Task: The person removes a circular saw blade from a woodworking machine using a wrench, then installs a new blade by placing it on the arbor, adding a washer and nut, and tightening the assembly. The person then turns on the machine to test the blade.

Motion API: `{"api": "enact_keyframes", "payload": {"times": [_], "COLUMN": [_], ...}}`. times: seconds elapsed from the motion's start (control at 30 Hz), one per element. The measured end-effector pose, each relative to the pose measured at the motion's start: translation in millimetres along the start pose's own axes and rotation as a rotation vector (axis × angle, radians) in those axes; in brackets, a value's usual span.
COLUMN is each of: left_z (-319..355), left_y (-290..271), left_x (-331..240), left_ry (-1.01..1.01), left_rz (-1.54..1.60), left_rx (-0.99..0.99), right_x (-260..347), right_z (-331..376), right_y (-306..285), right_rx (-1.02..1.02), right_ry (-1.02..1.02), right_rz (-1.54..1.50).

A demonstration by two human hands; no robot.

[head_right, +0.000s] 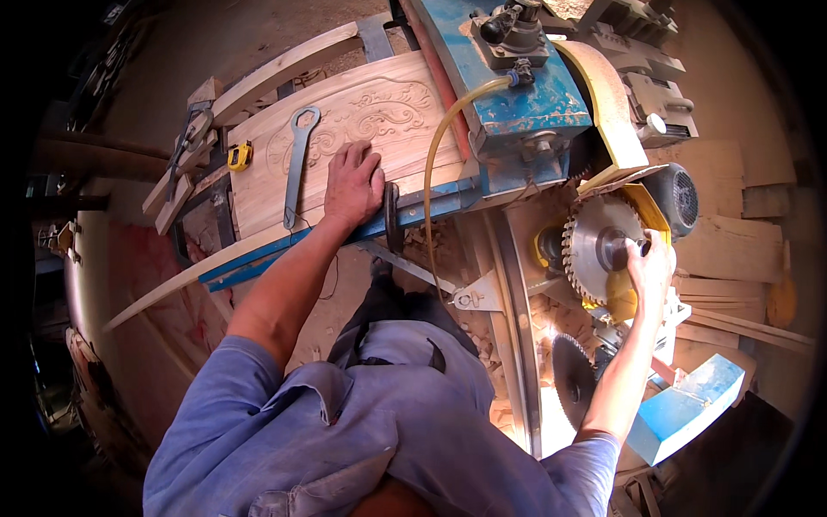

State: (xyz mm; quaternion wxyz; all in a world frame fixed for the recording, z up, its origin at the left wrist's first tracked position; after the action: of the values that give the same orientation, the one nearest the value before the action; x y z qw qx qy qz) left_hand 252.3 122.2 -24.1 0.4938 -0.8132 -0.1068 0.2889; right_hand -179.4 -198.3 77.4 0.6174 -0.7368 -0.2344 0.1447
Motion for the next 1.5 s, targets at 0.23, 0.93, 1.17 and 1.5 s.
{"api": "enact_keyframes", "payload": {"times": [0.23,0.93,1.17,1.5], "left_z": [-3,0,6,6], "left_y": [4,2,9,0], "left_x": [-2,3,28,31], "left_ry": [0.013,0.032,-0.048,-0.219], "left_rz": [0.001,0.028,0.300,0.416], "left_rx": [0.010,-0.021,-0.185,-0.265], "right_x": [1,240,375,406], "right_z": [-6,121,80,35], "right_y": [3,12,21,118], "right_rx": [0.206,0.616,0.184,0.061], "right_ry": [-0.175,-0.070,-0.632,-0.607], "right_rz": [-0.228,-0.933,-1.017,-0.719]}}
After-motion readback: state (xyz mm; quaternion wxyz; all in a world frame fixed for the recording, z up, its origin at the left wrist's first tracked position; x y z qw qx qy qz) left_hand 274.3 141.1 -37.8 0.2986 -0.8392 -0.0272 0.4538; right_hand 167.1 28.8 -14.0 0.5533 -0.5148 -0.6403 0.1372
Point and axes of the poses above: each hand's wrist, its own z-axis away from the middle knuckle, its own y-axis out of the palm, x = y × z, the point moved 2 cm from there along -z, towards the middle knuckle, and after that the axes turned 4 degrees about -y, right-handed, at the moved point
